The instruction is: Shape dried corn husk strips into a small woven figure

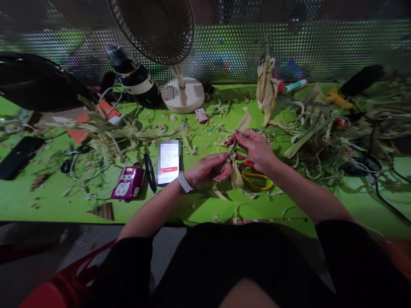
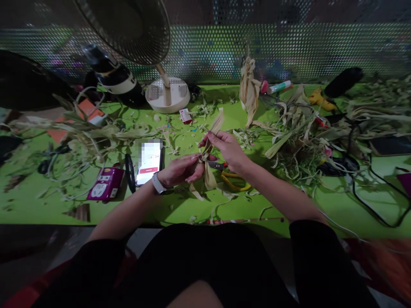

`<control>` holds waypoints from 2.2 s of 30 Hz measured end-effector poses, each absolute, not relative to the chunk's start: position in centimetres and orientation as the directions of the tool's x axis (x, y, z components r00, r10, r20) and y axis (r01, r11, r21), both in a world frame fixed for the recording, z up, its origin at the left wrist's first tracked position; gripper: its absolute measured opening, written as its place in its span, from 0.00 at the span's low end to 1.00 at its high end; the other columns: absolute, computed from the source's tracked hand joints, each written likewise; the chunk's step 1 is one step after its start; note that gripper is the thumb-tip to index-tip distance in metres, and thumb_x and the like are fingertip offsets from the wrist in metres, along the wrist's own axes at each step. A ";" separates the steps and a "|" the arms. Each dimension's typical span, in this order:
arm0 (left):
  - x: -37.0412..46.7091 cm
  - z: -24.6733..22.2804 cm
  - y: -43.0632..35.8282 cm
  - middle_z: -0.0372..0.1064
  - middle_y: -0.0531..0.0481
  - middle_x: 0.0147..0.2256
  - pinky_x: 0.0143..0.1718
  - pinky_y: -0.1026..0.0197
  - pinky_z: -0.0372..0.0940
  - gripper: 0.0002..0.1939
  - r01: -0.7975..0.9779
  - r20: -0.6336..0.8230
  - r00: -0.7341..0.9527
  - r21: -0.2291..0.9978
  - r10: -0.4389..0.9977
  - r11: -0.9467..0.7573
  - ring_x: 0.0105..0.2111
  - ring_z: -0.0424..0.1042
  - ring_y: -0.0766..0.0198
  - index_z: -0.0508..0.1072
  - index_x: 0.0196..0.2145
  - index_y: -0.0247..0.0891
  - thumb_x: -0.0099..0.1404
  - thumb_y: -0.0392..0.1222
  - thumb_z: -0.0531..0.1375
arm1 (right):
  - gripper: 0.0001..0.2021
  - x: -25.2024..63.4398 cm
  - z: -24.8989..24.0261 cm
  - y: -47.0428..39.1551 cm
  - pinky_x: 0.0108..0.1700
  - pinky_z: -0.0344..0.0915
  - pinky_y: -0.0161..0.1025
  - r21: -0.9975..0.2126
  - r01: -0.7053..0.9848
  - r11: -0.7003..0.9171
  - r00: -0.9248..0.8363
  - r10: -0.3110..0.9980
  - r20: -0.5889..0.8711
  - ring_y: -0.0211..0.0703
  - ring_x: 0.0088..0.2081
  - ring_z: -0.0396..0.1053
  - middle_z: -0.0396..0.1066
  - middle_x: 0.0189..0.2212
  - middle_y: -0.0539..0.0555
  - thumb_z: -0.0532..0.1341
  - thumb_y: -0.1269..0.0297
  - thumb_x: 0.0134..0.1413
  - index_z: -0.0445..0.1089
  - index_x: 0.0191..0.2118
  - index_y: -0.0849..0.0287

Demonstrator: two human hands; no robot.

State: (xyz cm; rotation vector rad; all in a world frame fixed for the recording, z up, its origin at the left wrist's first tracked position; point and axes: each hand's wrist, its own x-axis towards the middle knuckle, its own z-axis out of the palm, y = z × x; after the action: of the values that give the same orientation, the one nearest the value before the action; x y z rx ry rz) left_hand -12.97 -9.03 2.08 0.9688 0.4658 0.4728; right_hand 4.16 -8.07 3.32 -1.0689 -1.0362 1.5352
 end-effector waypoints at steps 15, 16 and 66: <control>-12.1 1.0 -8.6 0.76 0.44 0.44 0.48 0.60 0.65 0.14 -0.554 -0.157 0.516 0.688 0.842 0.468 0.48 0.73 0.61 0.72 0.45 0.37 0.67 0.47 0.57 | 0.11 5.9 4.7 -9.4 0.45 0.62 0.46 -0.705 0.555 0.442 -0.082 0.872 0.482 0.47 0.37 0.65 0.68 0.29 0.54 0.60 0.54 0.57 0.65 0.28 0.54; -12.2 1.1 -8.5 0.76 0.44 0.45 0.49 0.59 0.64 0.14 -0.565 -0.157 0.505 0.684 0.849 0.462 0.49 0.72 0.60 0.72 0.45 0.37 0.68 0.47 0.56 | 0.10 5.9 4.7 -9.5 0.46 0.61 0.47 -0.689 0.571 0.447 -0.145 0.881 0.451 0.48 0.39 0.65 0.69 0.30 0.55 0.59 0.56 0.57 0.65 0.29 0.54; -13.6 1.7 -8.5 0.72 0.46 0.51 0.61 0.51 0.54 0.16 -0.453 0.177 0.355 0.891 0.918 0.003 0.59 0.63 0.55 0.71 0.50 0.43 0.67 0.49 0.57 | 0.05 2.8 0.8 -11.7 0.39 0.68 0.44 -0.970 0.239 -0.035 -0.502 0.851 -0.154 0.41 0.33 0.69 0.71 0.32 0.53 0.55 0.63 0.59 0.64 0.36 0.57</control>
State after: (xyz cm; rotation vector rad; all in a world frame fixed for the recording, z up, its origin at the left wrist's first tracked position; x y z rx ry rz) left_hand -13.63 -8.46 1.66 1.0910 0.5428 1.1613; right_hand 2.76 -11.70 0.77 -1.1460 -1.7384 1.5712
